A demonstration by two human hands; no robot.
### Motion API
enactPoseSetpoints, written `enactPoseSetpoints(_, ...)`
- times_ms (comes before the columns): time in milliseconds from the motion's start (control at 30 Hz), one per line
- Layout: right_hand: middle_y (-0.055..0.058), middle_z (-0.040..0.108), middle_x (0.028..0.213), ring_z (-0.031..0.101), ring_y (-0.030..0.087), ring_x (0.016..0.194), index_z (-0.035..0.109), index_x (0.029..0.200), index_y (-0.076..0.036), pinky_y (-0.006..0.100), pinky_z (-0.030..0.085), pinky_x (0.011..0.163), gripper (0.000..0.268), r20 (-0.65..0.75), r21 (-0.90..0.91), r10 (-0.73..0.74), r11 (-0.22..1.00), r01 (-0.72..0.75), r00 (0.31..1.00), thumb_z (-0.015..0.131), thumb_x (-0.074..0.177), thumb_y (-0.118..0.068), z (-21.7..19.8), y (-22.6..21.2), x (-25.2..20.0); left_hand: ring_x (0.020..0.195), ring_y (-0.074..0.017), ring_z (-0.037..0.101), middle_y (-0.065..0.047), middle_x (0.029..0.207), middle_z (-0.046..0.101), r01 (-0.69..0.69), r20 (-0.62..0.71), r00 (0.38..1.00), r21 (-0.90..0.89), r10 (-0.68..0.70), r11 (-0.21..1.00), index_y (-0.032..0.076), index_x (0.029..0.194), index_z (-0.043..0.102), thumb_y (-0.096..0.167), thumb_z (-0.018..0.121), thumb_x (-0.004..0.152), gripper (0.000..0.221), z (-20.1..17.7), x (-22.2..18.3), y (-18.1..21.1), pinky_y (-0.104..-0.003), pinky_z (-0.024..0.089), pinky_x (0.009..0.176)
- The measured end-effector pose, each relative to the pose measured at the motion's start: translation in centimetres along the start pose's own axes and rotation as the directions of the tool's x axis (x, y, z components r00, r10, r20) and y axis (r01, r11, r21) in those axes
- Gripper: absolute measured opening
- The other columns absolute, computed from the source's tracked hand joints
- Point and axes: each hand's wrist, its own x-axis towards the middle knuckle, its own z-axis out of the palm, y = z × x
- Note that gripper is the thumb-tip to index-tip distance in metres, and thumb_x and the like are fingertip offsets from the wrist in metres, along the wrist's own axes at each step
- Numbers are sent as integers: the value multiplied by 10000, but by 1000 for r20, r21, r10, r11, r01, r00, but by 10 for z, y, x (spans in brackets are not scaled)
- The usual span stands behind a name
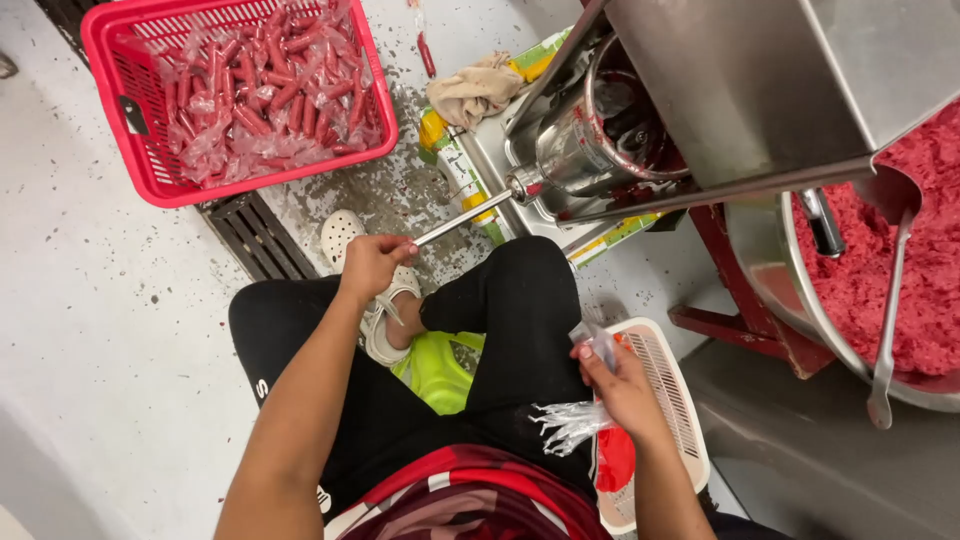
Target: Operating a manual sausage stuffer to fill small plastic casings with ground meat and placing them into a basket.
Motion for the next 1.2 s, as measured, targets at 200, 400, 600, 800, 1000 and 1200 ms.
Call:
enactPoseSetpoints(200, 19, 608, 706, 569, 145, 679, 770, 978, -108, 289, 435, 698, 263, -6, -195, 177, 965, -175, 984, 639, 979, -336, 3, -7, -6, 915, -271, 735, -225, 1045, 758, 473, 423, 874, -634, -237, 612, -94, 1160, 679, 104, 726, 926, 311, -23, -13, 59, -330, 625, 871)
enactPoseSetpoints(400, 12, 615, 752, 565, 141, 680, 767, 986, -92, 283, 449, 692, 239, 12, -150, 162, 976, -158, 987, 649, 979, -300, 8, -1, -10, 872, -345, 758, -305, 1032, 742, 468, 488, 851, -539, -193, 700, -176, 1212, 650, 24, 697, 936, 344, -26, 10, 75, -317, 661, 814)
enactPoseSetpoints(600, 10, 641, 739, 601, 136, 703, 782, 1009, -114, 280, 471, 734, 278, 1, -264, 98, 960, -94, 995, 636, 965, -346, 9, -20, -11, 975, -303, 717, -178, 1323, 651, 319, 320, 935, -580, -150, 750, -134, 1127, 677, 109, 614, 966, 298, 3, 26, 43, -380, 679, 847)
enactPoseSetpoints(800, -32, 651, 878, 571, 127, 808, 697, 997, -182, 310, 457, 795, 194, -466, -500, -314, 865, 46, 827, 638, 1023, -365, -65, -55, -19, 883, -199, 701, 6, 845, 675, -300, 337, 936, 625, 98, 720, 130, 889, 647, 190, 529, 1043, 203, -20, -33, 103, -516, 435, 1123)
enactPoseSetpoints(1000, 158, 555, 1033, 509, 241, 803, 682, 1164, 19, 346, 447, 620, 372, -172, -982, -938, 138, -129, 302, 802, 1231, -327, -187, -83, 59, 969, -533, 649, -316, 1059, 687, -307, 255, 940, 330, 229, 893, -4, 1058, 678, 357, 454, 1095, 426, 74, 46, 138, -634, 501, 815)
enactPoseSetpoints(1200, 74, 663, 1099, 506, 49, 593, 697, 1255, -85, 154, 406, 401, 462, -215, -908, -792, -54, -416, 572, 832, 869, -301, -200, -56, 115, 757, -156, 672, -33, 821, 630, -115, 259, 965, 567, -44, 816, 100, 1004, 667, 73, 568, 1012, 103, -10, -25, 214, -286, 634, 714)
